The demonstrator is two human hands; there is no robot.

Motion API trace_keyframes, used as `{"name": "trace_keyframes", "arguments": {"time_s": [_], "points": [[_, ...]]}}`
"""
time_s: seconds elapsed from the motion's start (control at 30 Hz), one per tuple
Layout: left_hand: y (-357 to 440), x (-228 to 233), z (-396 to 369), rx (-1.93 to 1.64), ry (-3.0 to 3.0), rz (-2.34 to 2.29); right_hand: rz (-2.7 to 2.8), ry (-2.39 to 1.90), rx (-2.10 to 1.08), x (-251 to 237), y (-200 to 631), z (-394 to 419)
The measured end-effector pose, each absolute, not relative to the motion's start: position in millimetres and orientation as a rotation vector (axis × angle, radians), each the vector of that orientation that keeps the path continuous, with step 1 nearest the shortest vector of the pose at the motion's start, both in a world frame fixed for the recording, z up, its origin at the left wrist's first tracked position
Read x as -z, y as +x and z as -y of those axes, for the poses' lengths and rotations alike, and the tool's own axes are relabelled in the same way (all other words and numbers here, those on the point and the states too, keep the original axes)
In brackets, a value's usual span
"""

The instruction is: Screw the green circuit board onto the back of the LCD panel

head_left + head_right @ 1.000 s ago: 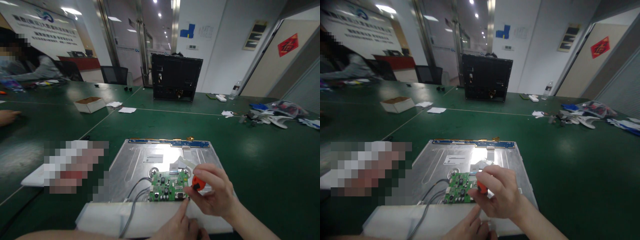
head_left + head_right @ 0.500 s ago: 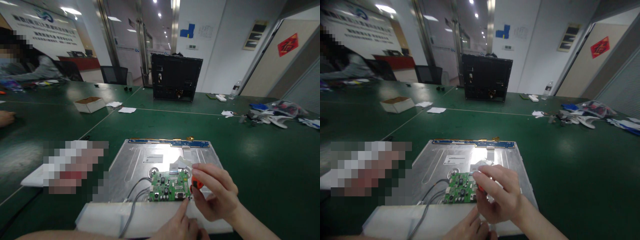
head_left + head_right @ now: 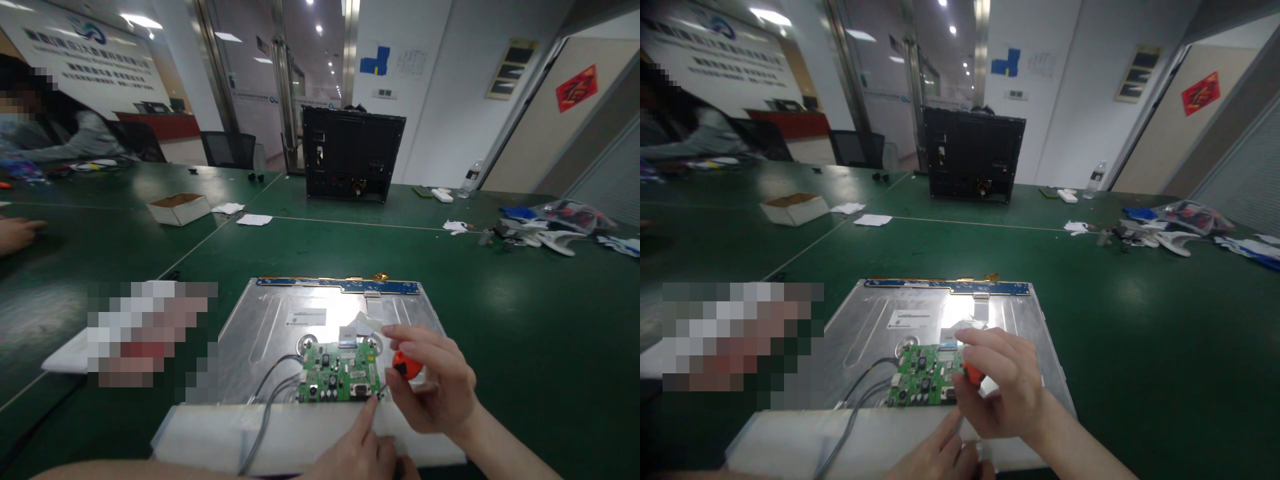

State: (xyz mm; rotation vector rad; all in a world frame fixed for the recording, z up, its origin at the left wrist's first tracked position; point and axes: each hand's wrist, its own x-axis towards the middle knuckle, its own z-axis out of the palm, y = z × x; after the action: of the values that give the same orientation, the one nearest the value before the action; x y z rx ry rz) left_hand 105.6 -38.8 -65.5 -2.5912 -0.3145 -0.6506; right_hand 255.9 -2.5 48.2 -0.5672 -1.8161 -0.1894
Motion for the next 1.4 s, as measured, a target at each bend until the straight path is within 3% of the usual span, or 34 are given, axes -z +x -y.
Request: {"name": "trace_keyframes", "arguments": {"time_s": [0.23,0.57,1.4], "points": [[104.9,62.5,38.2,0.66,-2.58,0.294,1.848,-0.553,0.091,-46.7,258.8,3.1],[103.5,63.0,39.2,0.58,-2.619,0.285,1.807,-0.667,0.31,-48.2,254.8,3.1],[103.6,59.6,39.5,0.568,-2.642,0.281,1.81,-0.643,0.308,-51.1,256.4,2.5]]}}
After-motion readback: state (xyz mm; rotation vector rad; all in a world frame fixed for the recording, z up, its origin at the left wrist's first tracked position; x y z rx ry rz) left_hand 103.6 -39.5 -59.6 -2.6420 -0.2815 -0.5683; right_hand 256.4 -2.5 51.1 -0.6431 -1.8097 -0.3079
